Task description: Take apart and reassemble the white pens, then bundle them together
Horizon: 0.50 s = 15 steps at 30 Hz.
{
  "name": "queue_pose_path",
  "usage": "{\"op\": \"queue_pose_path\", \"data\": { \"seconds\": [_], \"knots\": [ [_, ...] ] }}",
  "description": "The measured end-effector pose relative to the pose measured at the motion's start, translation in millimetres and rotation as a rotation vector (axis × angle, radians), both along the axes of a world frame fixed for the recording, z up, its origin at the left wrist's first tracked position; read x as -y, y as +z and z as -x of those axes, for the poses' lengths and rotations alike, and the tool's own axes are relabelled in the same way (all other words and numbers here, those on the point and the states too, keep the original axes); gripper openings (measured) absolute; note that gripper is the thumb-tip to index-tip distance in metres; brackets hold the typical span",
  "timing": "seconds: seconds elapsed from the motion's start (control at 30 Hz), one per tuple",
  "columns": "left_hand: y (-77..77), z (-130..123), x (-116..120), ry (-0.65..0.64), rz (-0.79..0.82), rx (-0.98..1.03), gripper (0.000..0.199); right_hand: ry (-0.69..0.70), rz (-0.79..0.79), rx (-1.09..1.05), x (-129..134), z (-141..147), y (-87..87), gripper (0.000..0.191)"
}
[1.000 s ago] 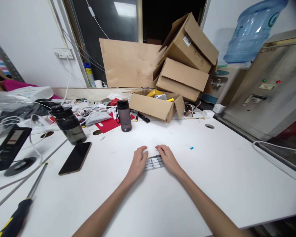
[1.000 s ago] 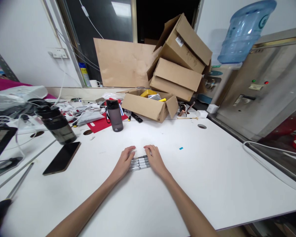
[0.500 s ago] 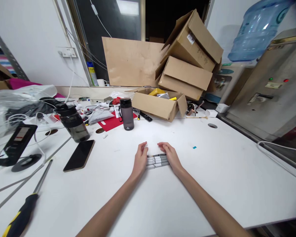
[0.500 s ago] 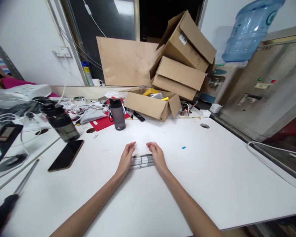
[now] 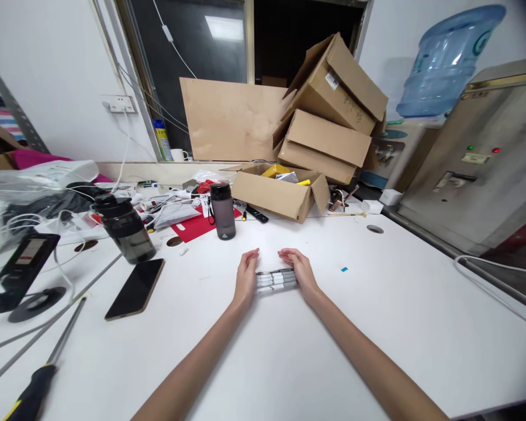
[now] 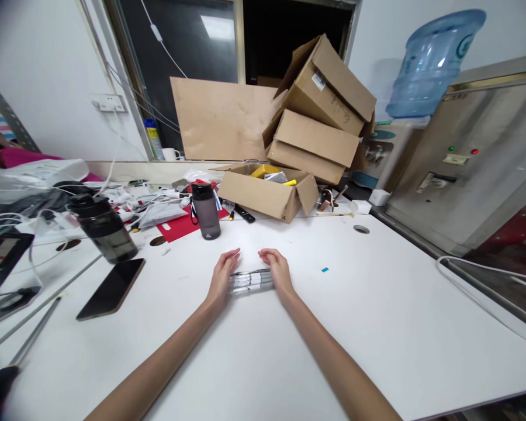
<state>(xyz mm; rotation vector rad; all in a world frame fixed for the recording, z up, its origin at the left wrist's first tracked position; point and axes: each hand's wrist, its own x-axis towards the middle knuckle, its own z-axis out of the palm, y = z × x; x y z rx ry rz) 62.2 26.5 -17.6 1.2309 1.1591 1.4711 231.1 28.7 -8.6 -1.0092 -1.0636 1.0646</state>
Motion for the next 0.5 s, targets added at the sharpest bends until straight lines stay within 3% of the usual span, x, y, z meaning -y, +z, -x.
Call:
{"op": "queue_pose_path", "data": {
  "seconds": [0.27,0.5],
  "knots": [
    [-6.2,-5.0,-49.3,0.011,-0.017,-0.007,0.025,-0.03,-0.002,-0.041,-48.9,-3.5,-1.0,0.02],
    [-8.5,-4.8,-83.0,0.014,-0.042,-0.034,0.021,-0.025,0.013,-0.007,-84.8,-1.8,-13.5,0.019]
  ]
}}
